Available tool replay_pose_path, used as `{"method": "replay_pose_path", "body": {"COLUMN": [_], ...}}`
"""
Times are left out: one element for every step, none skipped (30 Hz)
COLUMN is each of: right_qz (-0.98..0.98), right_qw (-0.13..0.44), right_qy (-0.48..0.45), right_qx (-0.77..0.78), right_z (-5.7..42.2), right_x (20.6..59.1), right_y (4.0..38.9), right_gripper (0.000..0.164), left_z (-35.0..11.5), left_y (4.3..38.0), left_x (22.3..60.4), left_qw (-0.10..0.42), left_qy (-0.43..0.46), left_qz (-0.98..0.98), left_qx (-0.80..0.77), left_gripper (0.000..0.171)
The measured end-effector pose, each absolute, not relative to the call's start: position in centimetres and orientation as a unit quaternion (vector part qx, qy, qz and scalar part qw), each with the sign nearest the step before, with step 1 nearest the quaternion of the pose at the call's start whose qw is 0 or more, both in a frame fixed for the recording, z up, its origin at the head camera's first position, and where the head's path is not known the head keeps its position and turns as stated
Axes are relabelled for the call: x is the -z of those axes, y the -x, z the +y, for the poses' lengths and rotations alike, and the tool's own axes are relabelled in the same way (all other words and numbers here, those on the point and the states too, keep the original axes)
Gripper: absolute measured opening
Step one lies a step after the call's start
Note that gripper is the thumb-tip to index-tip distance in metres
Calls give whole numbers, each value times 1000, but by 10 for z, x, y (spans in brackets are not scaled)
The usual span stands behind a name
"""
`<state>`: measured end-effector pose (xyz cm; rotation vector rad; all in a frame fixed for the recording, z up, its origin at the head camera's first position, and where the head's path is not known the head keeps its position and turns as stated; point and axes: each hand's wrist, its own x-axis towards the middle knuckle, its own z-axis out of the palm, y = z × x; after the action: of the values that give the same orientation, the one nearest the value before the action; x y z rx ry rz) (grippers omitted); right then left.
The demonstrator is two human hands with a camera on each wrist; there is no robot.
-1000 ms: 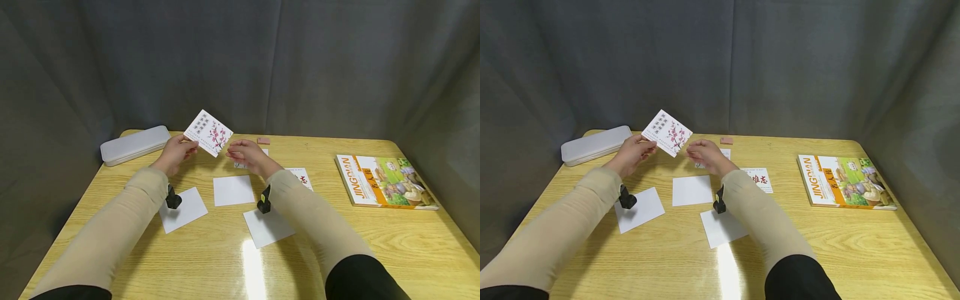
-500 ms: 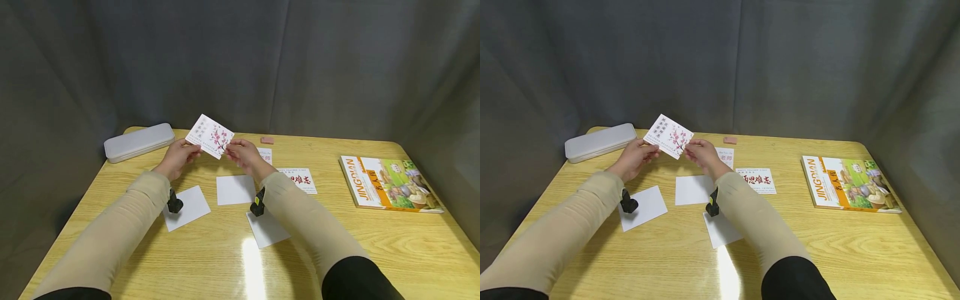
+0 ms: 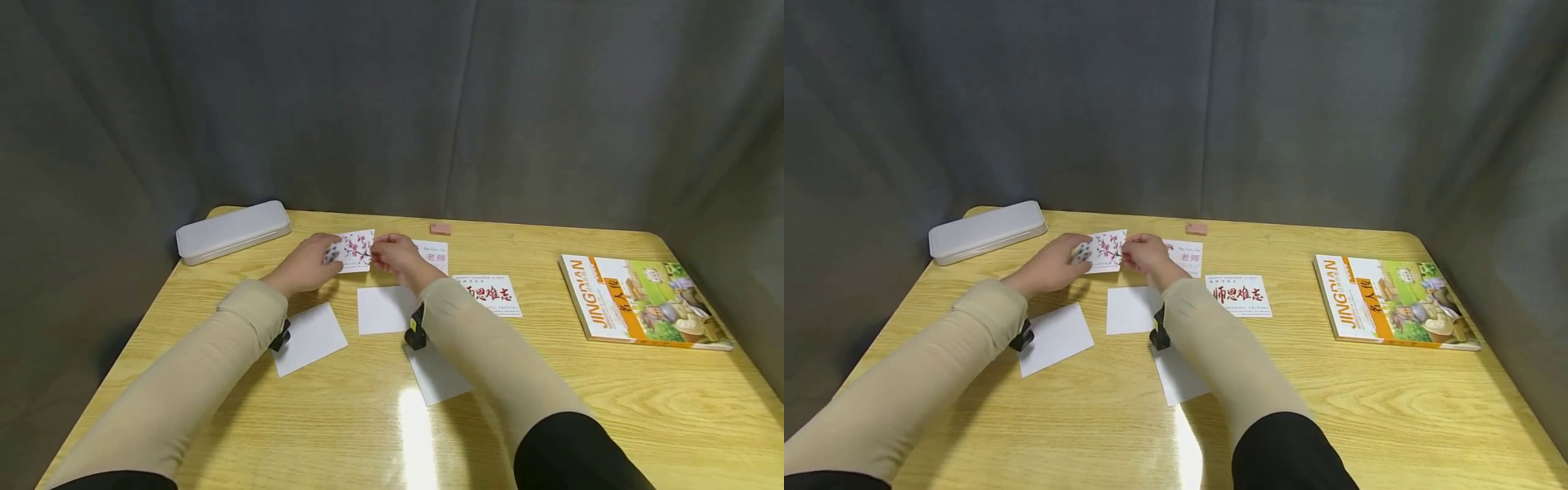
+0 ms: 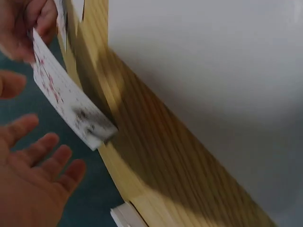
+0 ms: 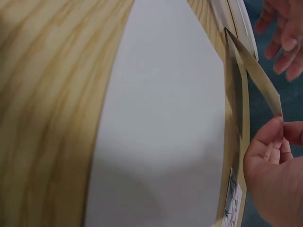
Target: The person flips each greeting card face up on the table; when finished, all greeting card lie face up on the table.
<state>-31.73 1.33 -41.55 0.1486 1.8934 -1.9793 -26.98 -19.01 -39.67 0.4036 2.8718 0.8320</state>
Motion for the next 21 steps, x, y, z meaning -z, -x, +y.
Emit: {"method": "replay_pose_path", "body": {"right_qz": [680,683,687,690,692,694,696,697,696,695,695,695,696,697,699,702,704,704,705,706,709], "right_qw": [197,196,196,197,197,198,200,203,207,211,217,223,229,234,237,241,244,245,247,248,249], "right_qy": [-53,-54,-55,-54,-53,-54,-54,-56,-58,-58,-60,-61,-61,-62,-63,-63,-64,-64,-64,-63,-59], "right_qx": [705,701,698,695,692,690,688,686,685,684,683,681,678,675,671,667,664,663,661,660,658], "right_z": [12,11,10,8,6,5,3,1,0,-2,-3,-4,-5,-5,-6,-6,-6,-5,-5,-3,-2], "right_x": [416,416,416,416,416,417,417,418,418,419,419,419,419,419,419,419,419,418,417,416,415], "right_y": [317,317,317,317,317,317,317,317,318,318,318,318,319,319,319,319,318,318,318,318,317], "right_gripper": [9,9,10,10,10,12,13,16,18,21,25,28,30,32,33,34,35,35,36,36,37], "left_z": [-188,-187,-186,-185,-185,-185,-185,-185,-185,-185,-185,-185,-185,-184,-183,-183,-183,-182,-182,-182,-182], "left_y": [269,268,268,267,267,267,267,267,268,268,268,269,269,269,270,270,271,271,272,272,272], "left_x": [397,397,397,398,399,400,402,403,404,405,406,407,407,408,408,409,409,410,411,411,411], "left_qw": [74,89,101,112,122,129,133,137,140,142,145,147,149,151,152,153,154,153,152,150,147], "left_qy": [-153,-166,-176,-183,-187,-189,-190,-189,-188,-187,-185,-185,-184,-183,-183,-182,-182,-183,-184,-185,-186], "left_qz": [953,955,956,957,957,958,959,960,962,963,964,965,965,966,966,966,967,968,968,969,969], "left_qx": [-249,-229,-213,-197,-184,-172,-161,-152,-143,-133,-126,-118,-111,-107,-101,-96,-90,-84,-77,-71,-66], "left_gripper": [56,56,55,54,54,53,54,54,54,54,55,55,55,55,55,55,55,55,55,55,55]}}
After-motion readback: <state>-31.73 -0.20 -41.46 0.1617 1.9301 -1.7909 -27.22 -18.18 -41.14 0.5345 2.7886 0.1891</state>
